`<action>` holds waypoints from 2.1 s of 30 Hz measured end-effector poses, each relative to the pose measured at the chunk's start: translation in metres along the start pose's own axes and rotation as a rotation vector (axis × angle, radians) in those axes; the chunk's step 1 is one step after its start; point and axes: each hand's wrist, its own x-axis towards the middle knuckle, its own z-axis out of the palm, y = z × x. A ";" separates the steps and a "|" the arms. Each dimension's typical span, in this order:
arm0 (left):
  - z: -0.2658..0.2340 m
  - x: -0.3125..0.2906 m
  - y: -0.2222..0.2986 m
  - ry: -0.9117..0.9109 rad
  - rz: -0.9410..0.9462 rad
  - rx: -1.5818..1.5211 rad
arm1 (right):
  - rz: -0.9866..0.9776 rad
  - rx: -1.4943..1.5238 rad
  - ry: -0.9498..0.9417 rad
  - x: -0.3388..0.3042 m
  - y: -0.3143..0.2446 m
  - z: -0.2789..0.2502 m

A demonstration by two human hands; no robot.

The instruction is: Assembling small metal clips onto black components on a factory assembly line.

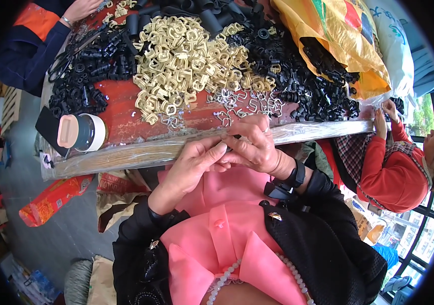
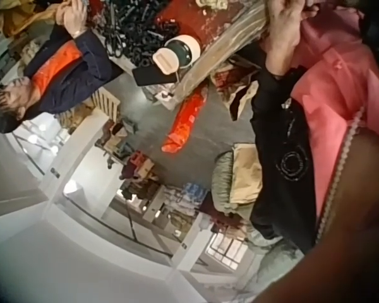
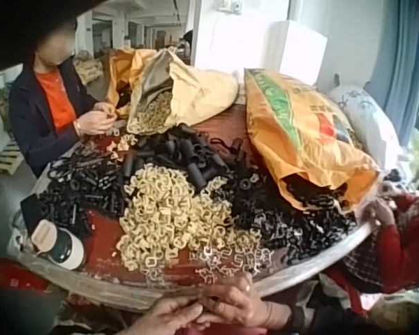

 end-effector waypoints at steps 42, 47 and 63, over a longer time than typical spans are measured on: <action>-0.015 0.001 0.002 0.201 0.246 -0.094 | 0.971 1.364 0.881 0.016 0.088 -0.054; -0.006 -0.003 0.002 0.162 0.266 0.026 | 1.245 1.714 0.356 -0.011 0.048 -0.048; -0.005 -0.003 0.011 0.161 0.208 0.297 | 0.279 0.284 -0.338 0.024 -0.002 -0.027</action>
